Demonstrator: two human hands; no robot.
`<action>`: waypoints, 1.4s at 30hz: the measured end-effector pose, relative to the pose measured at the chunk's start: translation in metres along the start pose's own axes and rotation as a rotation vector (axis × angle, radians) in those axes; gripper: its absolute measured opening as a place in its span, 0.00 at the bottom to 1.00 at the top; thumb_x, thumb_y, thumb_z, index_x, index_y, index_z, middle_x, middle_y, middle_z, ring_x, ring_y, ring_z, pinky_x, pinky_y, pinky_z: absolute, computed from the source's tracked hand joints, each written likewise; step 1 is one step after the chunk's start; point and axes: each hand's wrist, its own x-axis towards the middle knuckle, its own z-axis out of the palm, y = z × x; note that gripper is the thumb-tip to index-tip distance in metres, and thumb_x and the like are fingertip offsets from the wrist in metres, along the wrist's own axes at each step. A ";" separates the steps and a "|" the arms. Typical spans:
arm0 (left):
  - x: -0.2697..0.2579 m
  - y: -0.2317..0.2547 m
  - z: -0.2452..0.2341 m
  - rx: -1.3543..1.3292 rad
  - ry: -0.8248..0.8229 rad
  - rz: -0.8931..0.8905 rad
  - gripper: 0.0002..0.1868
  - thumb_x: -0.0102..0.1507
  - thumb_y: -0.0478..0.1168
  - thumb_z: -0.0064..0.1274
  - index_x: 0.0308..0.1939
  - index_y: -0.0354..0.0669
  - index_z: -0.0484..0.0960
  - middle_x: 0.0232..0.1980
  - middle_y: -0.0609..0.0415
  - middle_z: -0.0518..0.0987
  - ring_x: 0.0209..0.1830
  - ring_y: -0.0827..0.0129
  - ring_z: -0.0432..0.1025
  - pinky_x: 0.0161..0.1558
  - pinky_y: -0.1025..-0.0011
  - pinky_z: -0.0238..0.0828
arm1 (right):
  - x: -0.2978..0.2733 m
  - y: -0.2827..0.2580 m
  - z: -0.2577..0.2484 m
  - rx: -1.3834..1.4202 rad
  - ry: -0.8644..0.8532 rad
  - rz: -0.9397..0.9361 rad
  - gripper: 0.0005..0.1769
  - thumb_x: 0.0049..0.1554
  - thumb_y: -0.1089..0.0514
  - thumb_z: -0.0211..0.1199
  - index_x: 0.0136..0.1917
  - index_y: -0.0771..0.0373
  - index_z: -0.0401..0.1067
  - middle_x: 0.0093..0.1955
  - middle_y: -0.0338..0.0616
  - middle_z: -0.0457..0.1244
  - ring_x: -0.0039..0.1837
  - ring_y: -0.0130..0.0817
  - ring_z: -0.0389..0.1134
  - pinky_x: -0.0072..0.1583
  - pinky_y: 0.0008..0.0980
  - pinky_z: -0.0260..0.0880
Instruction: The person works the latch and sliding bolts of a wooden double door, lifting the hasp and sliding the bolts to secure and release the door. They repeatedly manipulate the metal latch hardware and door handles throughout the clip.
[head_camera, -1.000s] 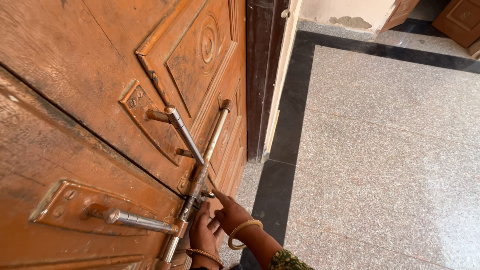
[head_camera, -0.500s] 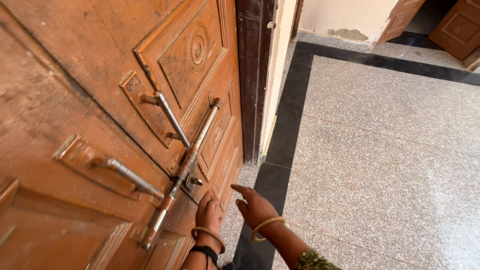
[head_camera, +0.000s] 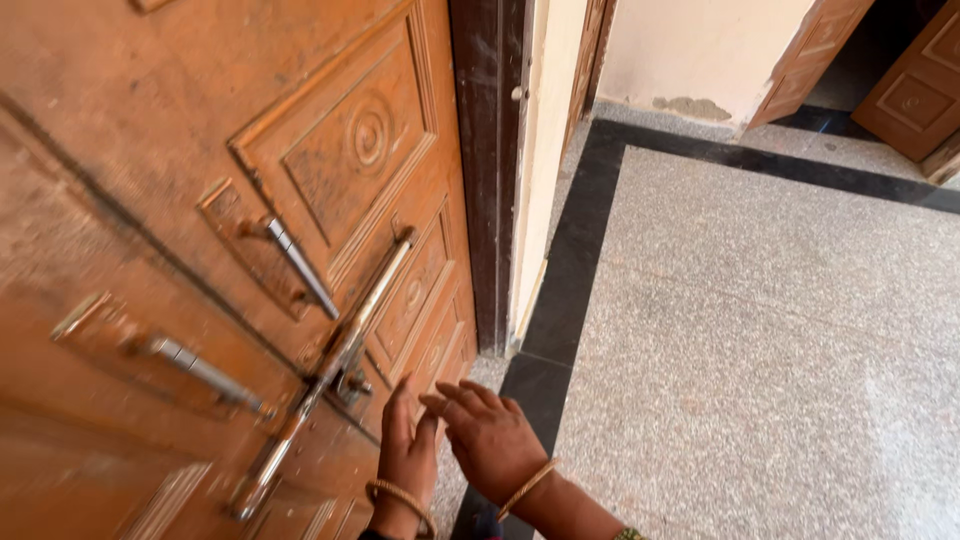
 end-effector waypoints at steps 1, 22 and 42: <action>0.006 0.000 0.003 0.057 -0.013 0.059 0.32 0.66 0.42 0.46 0.75 0.47 0.59 0.79 0.49 0.58 0.78 0.59 0.55 0.69 0.59 0.57 | 0.005 0.005 -0.004 -0.009 -0.010 -0.007 0.29 0.61 0.63 0.55 0.74 0.50 0.61 0.78 0.43 0.54 0.80 0.47 0.50 0.72 0.53 0.53; 0.246 0.067 0.190 0.452 -0.210 0.669 0.33 0.63 0.37 0.53 0.73 0.43 0.65 0.78 0.41 0.60 0.79 0.44 0.52 0.72 0.53 0.53 | 0.177 0.252 -0.106 -0.144 0.177 0.061 0.29 0.57 0.60 0.60 0.72 0.55 0.64 0.77 0.44 0.56 0.78 0.48 0.53 0.70 0.51 0.56; 0.422 0.191 0.470 0.810 -0.164 0.594 0.36 0.63 0.48 0.50 0.75 0.50 0.61 0.82 0.47 0.50 0.81 0.48 0.39 0.72 0.45 0.34 | 0.244 0.565 -0.315 -0.105 0.186 0.037 0.25 0.57 0.57 0.62 0.68 0.48 0.69 0.76 0.44 0.55 0.78 0.50 0.50 0.70 0.54 0.55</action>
